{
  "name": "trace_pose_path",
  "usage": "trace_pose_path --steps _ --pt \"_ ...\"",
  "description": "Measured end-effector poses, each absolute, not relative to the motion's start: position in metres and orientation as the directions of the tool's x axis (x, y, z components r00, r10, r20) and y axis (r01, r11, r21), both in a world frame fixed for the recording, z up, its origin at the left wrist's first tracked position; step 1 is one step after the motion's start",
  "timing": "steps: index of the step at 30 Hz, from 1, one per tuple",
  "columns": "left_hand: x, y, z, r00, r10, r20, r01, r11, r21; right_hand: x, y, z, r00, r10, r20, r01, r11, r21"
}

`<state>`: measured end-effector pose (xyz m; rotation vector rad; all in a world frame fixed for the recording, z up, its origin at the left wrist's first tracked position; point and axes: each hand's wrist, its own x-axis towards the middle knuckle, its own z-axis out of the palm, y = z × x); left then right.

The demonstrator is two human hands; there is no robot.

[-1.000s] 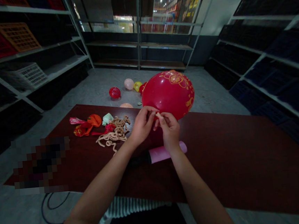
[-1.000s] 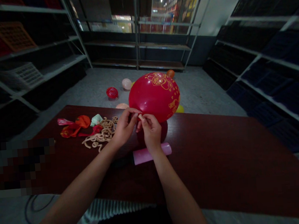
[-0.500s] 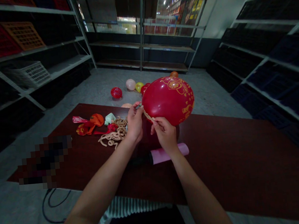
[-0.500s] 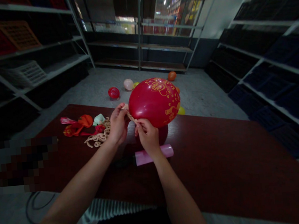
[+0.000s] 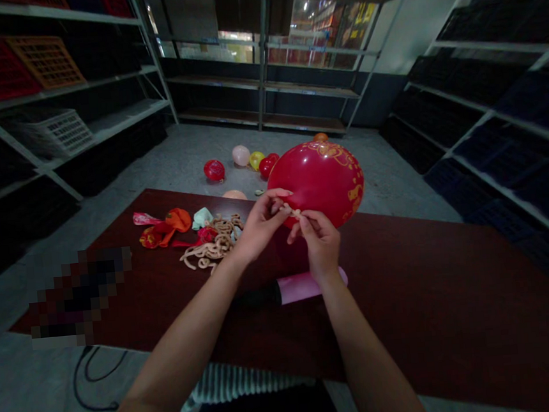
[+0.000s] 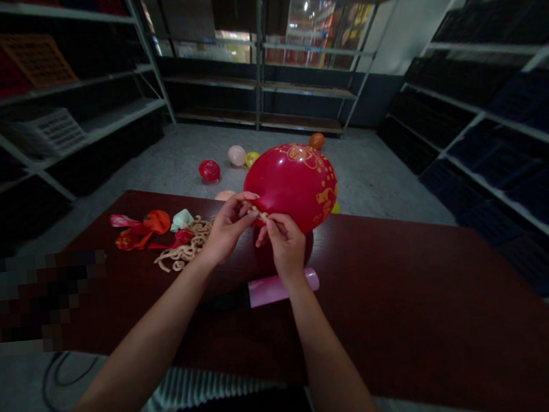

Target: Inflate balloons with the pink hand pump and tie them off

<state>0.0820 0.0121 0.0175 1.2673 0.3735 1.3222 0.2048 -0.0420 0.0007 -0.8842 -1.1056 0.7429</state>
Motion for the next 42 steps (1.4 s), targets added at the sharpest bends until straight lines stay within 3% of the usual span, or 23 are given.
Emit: trace_pose_path --steps 3,7,11,15,19,23,27,30,35,42 --pt "0.0813 0.0111 0.0154 0.313 0.809 0.498 -0.381 -0.373 0.846 0.2049 -0.0418 0.001 0.301 0.856 0.421 -0.118 0.472 -0.874" --pt "0.0803 0.0084 0.0155 0.191 0.79 0.583 -0.16 -0.561 0.812 0.2016 -0.0431 0.0012 0.283 0.863 0.418 -0.121 0.464 -0.878" --pt "0.0811 0.0041 0.017 0.104 0.767 0.633 -0.042 -0.633 0.773 0.1989 -0.0451 0.0022 0.253 0.872 0.418 -0.096 0.453 -0.886" --pt "0.0828 0.0028 0.0168 0.024 0.802 0.596 -0.125 -0.589 0.798 0.1979 -0.0457 0.0013 0.231 0.876 0.424 -0.059 0.447 -0.892" --pt "0.0854 0.0047 0.0164 -0.055 0.906 0.421 -0.326 -0.415 0.85 0.1966 -0.0445 -0.0016 0.178 0.881 0.438 -0.004 0.446 -0.895" --pt "0.0861 0.0046 0.0198 -0.023 0.976 0.219 -0.536 -0.197 0.821 0.1969 -0.0439 -0.0034 0.129 0.867 0.481 0.084 0.473 -0.877" --pt "0.0841 0.0047 0.0222 0.007 0.993 0.116 -0.624 -0.086 0.777 0.1985 -0.0445 -0.0053 0.091 0.856 0.51 0.235 0.479 -0.846" --pt "0.0828 0.0076 0.0216 0.008 0.987 0.161 -0.577 -0.127 0.807 0.1978 -0.045 -0.0067 0.098 0.852 0.515 0.265 0.477 -0.838" --pt "0.0826 0.0115 0.0213 0.053 0.923 0.382 -0.422 -0.326 0.846 0.1956 -0.0458 -0.0048 0.185 0.862 0.472 0.141 0.452 -0.881" --pt "0.0862 0.0113 0.0139 0.105 0.914 0.392 -0.361 -0.332 0.871 0.1977 -0.0446 -0.0011 0.245 0.855 0.457 0.061 0.457 -0.888"
